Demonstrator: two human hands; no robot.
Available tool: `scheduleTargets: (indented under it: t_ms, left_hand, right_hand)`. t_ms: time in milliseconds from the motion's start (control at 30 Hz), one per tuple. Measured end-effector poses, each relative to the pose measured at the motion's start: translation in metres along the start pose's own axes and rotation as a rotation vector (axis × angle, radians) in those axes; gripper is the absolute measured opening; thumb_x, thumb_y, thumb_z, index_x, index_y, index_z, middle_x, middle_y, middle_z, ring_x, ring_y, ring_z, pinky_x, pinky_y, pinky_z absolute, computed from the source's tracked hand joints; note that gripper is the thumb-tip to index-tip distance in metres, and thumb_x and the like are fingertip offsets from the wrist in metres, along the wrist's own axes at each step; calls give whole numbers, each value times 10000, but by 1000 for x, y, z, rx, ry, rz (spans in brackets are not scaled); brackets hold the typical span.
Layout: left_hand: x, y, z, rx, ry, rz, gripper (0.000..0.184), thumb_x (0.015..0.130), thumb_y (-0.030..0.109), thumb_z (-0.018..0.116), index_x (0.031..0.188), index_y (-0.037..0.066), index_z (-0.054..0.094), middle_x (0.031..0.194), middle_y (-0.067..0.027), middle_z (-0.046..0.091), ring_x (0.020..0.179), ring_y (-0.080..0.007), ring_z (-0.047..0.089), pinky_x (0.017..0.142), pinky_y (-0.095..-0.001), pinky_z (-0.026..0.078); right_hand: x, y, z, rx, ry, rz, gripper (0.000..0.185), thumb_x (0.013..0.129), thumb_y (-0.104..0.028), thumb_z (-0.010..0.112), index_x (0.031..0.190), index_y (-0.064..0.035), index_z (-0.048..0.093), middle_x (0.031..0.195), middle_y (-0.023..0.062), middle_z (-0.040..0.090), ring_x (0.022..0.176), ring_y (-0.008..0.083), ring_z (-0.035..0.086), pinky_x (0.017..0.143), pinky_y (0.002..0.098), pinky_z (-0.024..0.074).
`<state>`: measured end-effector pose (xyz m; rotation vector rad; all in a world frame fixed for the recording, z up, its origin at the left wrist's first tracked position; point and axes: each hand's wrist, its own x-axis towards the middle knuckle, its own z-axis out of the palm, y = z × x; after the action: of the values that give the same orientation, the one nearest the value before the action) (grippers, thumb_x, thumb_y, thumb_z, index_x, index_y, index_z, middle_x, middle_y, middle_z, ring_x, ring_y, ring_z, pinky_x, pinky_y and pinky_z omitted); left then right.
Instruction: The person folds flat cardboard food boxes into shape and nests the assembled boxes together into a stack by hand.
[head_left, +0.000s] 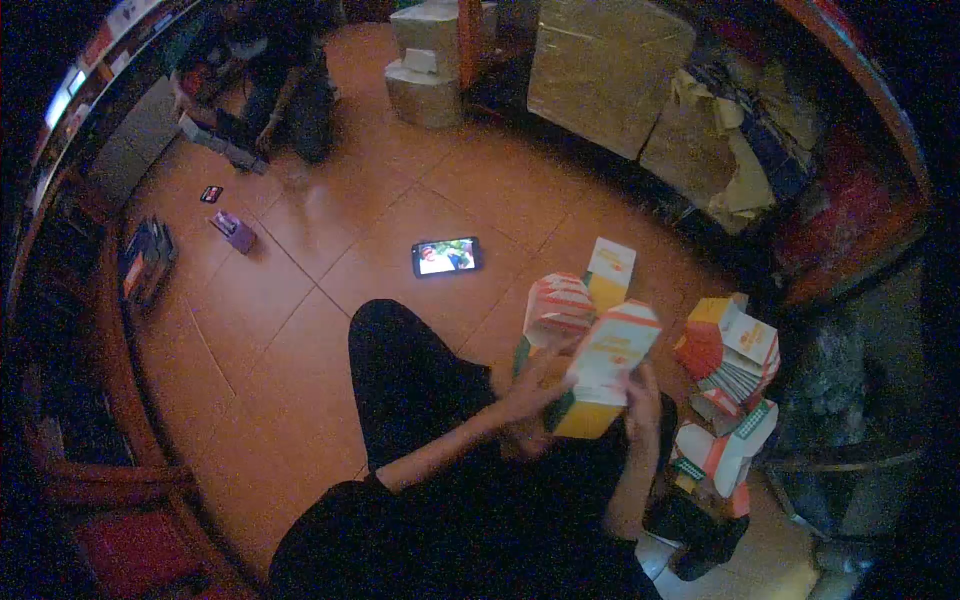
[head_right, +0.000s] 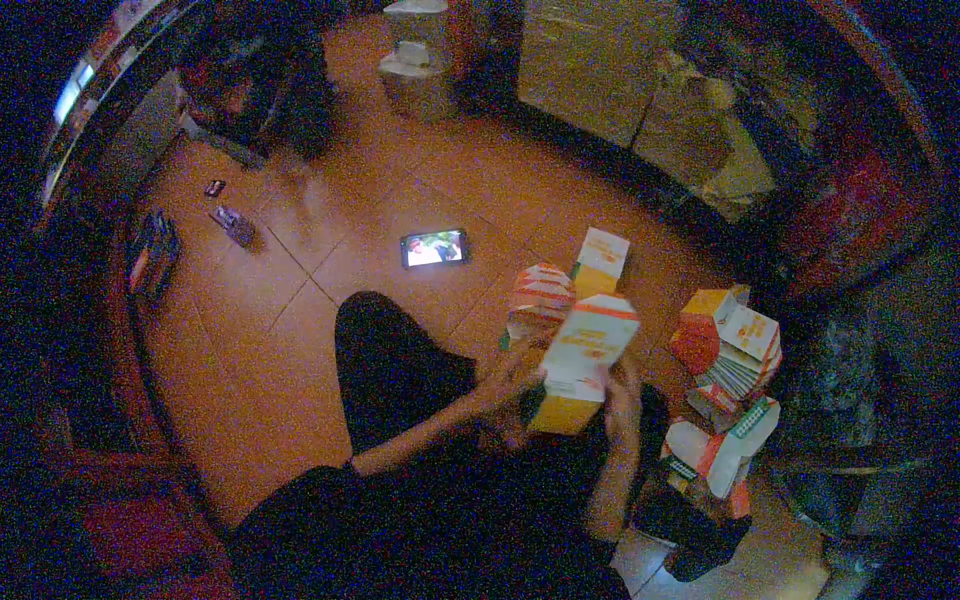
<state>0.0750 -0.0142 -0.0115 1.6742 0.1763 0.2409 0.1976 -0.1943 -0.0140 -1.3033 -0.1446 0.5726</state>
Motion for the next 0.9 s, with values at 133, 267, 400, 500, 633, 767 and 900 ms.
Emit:
scheduleTargets:
  t_ms: [133, 267, 400, 500, 633, 767, 900]
  left_hand:
    - [-22, 12, 8, -61, 192, 225, 653, 732, 316, 696, 1286, 102, 425, 1308, -184, 359, 1222, -335, 326, 1025, -413, 256]
    - [-30, -13, -10, 378, 283, -6, 646, 714, 287, 716, 1276, 125, 441, 1184, -162, 453, 1079, -325, 406, 955, -415, 322]
    - [1, -52, -18, 198, 349, -52, 543, 764, 249, 688, 1197, 15, 458, 1126, -170, 534, 1053, -295, 499, 926, -398, 401]
    - [30, -81, -10, 103, 449, 73, 536, 785, 291, 642, 1224, 51, 450, 1045, -200, 504, 999, -341, 458, 882, -424, 374]
    - [44, -86, -11, 398, 422, 34, 561, 830, 341, 568, 1246, 6, 396, 1100, -242, 487, 1024, -401, 451, 899, -480, 353]
    - [61, -108, 4, 723, 424, -361, 569, 860, 405, 479, 1235, -10, 375, 1133, -260, 466, 1041, -456, 430, 882, -560, 323]
    - [56, -146, -2, 657, 507, -15, 557, 857, 416, 475, 1197, -17, 394, 1132, -267, 471, 1053, -488, 413, 894, -590, 295]
  right_hand:
    - [-9, 22, 44, 155, 54, 39, 445, 792, -5, 539, 1228, -17, 447, 1185, 89, 513, 1081, 211, 491, 923, 326, 398]
    - [6, 46, 52, 211, 39, 53, 424, 776, -20, 550, 1195, -29, 482, 1192, 101, 500, 1062, 220, 489, 851, 311, 449]
    - [29, 54, 68, 77, 105, -11, 427, 776, -68, 572, 1192, -24, 488, 1210, 110, 490, 1071, 233, 483, 884, 320, 422]
    - [65, 81, 59, -236, 156, -58, 440, 789, -140, 587, 1198, -15, 482, 1220, 127, 487, 1089, 250, 469, 927, 344, 388]
    - [106, 141, 32, -693, 234, -164, 334, 873, -133, 479, 1176, 6, 471, 1119, 128, 532, 1016, 234, 502, 865, 359, 405]
    - [126, 186, 21, -810, 238, -278, 347, 894, -176, 451, 1183, 14, 428, 1081, 178, 530, 1022, 288, 489, 877, 399, 375]
    - [143, 148, 34, -412, 366, -509, 364, 891, -209, 457, 1180, 8, 415, 1061, 196, 529, 1032, 339, 488, 907, 410, 359]
